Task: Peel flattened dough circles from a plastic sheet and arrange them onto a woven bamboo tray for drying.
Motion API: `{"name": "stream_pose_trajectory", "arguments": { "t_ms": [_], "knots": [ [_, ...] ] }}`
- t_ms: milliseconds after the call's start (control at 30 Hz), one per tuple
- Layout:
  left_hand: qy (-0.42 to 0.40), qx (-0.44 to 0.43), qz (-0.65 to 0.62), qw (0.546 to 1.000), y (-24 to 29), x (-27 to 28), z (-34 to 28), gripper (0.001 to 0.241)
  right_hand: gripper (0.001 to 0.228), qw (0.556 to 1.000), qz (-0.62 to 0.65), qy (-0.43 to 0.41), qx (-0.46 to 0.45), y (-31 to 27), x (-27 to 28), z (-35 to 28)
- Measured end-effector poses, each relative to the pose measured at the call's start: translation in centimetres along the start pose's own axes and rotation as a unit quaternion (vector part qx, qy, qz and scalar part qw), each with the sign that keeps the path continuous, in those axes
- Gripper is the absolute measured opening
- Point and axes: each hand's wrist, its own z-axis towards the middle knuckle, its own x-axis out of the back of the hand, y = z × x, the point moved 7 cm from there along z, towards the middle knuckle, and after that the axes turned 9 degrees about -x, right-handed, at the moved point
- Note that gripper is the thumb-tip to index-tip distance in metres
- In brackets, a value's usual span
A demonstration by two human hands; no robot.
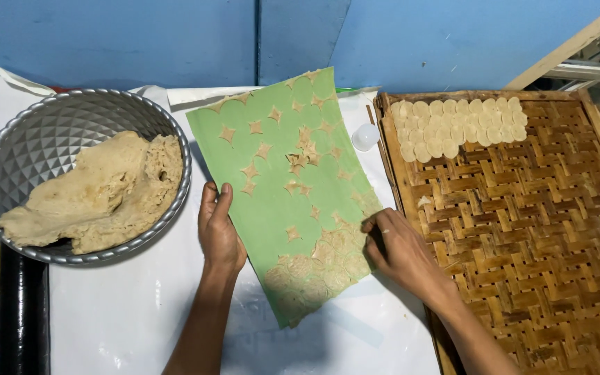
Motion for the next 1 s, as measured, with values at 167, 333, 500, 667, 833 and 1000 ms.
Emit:
{"name": "stream_pose_trajectory", "arguments": {
  "t_ms": [167, 333, 500, 667, 833, 1000],
  "knots": [
    [-0.001, 0.005, 0.0, 1.0, -0.3, 0.0, 0.0, 0.011, 0.017, 0.999, 0.03, 0.041, -0.013, 0.0, 0.4, -0.4],
    [0.003, 0.004, 0.0, 1.0, -0.5, 0.2, -0.1, 0.012, 0.015, 0.997, 0.038, 0.066, -0.024, 0.6, 0.4, -0.2],
    [0.005, 0.004, -0.005, 1.0, -0.4, 0.0, 0.0, 0.011, 0.014, 0.996, 0.068, 0.019, -0.048, -1.6, 1.3, -0.8],
    [0.008, 0.01, 0.002, 1.0, -0.6, 0.3, 0.1, 0.01, 0.015, 0.983, 0.156, 0.031, -0.092, -0.5, 2.6, -1.3],
    [0.002, 0.006, 0.009, 1.0, -0.7, 0.3, 0.1, 0.01, 0.014, 0.973, 0.174, 0.119, -0.097, 2.9, 6.9, -0.6],
    [0.002, 0.006, 0.051, 0.999, -0.1, -0.2, -0.3, 0.009, 0.015, 0.976, 0.09, 0.167, -0.107, 8.1, 9.5, 1.2]
  ]
}}
